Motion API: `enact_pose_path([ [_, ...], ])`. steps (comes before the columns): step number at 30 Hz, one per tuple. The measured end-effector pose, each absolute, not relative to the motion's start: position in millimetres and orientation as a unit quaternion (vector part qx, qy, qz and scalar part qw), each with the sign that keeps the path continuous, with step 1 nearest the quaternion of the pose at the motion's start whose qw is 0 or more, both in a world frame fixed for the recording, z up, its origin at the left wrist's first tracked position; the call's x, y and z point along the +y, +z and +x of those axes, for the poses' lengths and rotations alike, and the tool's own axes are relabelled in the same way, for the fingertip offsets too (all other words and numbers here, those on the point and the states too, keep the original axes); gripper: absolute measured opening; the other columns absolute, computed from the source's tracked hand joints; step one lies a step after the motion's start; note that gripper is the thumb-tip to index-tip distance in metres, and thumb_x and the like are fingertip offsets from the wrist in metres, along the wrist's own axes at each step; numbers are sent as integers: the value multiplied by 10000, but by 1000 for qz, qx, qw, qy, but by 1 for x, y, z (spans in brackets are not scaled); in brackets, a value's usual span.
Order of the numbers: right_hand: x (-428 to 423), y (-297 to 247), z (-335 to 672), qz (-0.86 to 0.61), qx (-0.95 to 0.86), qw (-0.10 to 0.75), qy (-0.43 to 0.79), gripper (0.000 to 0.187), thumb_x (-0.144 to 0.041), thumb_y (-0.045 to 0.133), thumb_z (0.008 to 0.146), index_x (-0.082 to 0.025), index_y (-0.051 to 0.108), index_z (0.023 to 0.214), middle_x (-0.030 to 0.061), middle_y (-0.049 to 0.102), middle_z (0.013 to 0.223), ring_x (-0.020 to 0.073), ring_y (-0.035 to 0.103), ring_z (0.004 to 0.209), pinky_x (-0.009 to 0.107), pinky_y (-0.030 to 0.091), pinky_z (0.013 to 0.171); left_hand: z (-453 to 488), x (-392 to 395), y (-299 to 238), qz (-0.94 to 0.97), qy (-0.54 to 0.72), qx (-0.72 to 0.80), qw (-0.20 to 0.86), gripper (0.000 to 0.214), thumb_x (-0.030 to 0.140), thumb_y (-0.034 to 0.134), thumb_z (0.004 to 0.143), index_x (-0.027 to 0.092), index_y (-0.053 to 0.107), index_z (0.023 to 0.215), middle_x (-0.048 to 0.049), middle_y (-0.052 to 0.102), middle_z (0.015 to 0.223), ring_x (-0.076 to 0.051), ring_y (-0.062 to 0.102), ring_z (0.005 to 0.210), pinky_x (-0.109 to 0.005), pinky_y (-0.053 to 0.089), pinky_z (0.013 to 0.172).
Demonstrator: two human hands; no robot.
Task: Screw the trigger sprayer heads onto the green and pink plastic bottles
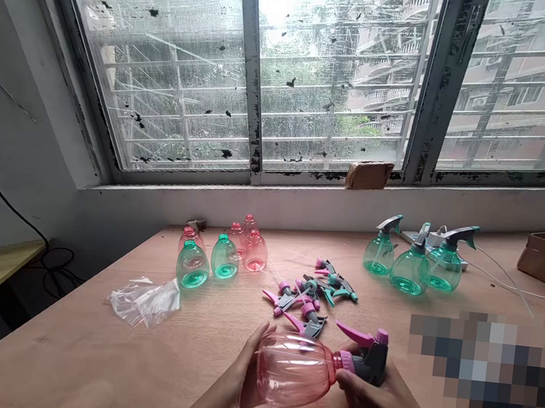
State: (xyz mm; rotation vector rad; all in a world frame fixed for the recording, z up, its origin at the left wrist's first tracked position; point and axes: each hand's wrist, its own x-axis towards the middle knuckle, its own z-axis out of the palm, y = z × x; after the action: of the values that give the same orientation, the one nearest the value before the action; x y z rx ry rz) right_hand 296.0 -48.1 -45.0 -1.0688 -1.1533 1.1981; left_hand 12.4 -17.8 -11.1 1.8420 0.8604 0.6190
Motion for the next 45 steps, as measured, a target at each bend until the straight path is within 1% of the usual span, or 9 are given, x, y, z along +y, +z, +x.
enact_pose_path([
  [3, -50, -41, 296, -449, -503, 542, 501, 443, -534, 822, 757, -168, 619, 901, -28, 618, 556, 152, 557, 501, 266, 412, 506, 11, -18, -9, 747, 261, 353, 500, 982, 478, 747, 853, 298, 146, 1609, -52, 205, 1708, -274, 154, 1579, -423, 109, 1301],
  [8, -50, -46, 296, -456, -508, 533, 500, 456, -528, 825, 753, -164, 607, 923, -23, 634, 561, 152, 562, 497, 272, 433, 503, 10, -14, -12, 731, 283, 340, 519, 858, 697, 487, 916, 290, 177, 1604, -73, 227, 1702, -311, 166, 1574, -504, 114, 1290],
  [14, -49, -45, 297, -448, -517, 534, 497, 431, -515, 817, 771, -172, 603, 922, -30, 625, 561, 152, 564, 505, 268, 429, 507, 10, -13, -11, 713, 276, 353, 540, 783, 571, 563, 950, 305, 209, 1595, -58, 239, 1701, -306, 173, 1574, -511, 96, 1293],
  [23, -50, -40, 297, -446, -506, 540, 504, 404, -519, 808, 781, -181, 610, 880, -31, 615, 545, 148, 559, 497, 259, 428, 503, 15, -19, -6, 723, 266, 376, 515, 1075, 301, 844, 767, 272, 170, 1604, -64, 234, 1701, -291, 186, 1571, -435, 114, 1303],
  [26, -49, -44, 297, -449, -502, 537, 508, 437, -521, 814, 774, -167, 607, 924, -29, 627, 552, 147, 567, 493, 256, 430, 499, 14, -19, -5, 728, 258, 380, 509, 1081, 385, 834, 777, 263, 156, 1610, -55, 187, 1713, -290, 136, 1582, -426, 89, 1307],
  [29, -49, -46, 297, -450, -497, 536, 514, 446, -513, 824, 764, -169, 601, 941, -26, 639, 566, 155, 579, 504, 264, 448, 499, 13, -18, -3, 722, 261, 372, 521, 929, 583, 635, 897, 233, 156, 1612, -66, 179, 1715, -288, 131, 1584, -444, 97, 1304],
  [32, -49, -45, 297, -451, -499, 532, 514, 435, -499, 828, 762, -172, 604, 943, -23, 646, 574, 162, 589, 515, 270, 462, 499, 14, -17, -1, 704, 271, 391, 527, 810, 635, 479, 958, 234, 196, 1602, -74, 235, 1701, -286, 166, 1578, -473, 107, 1298],
  [39, -49, -43, 296, -433, -501, 537, 523, 440, -492, 851, 735, -171, 603, 906, -40, 627, 594, 138, 573, 476, 264, 455, 478, 19, -16, 2, 707, 273, 381, 529, 718, 672, 499, 931, 232, 401, 1489, -109, 457, 1582, -331, 375, 1484, -503, 221, 1251],
  [45, -48, -49, 296, -450, -493, 530, 523, 518, -548, 851, 709, -163, 610, 957, -42, 628, 542, 141, 563, 470, 276, 445, 493, 17, -14, -2, 698, 286, 384, 532, 700, 660, 509, 933, 219, 422, 1469, -108, 499, 1550, -339, 375, 1480, -510, 214, 1253],
])
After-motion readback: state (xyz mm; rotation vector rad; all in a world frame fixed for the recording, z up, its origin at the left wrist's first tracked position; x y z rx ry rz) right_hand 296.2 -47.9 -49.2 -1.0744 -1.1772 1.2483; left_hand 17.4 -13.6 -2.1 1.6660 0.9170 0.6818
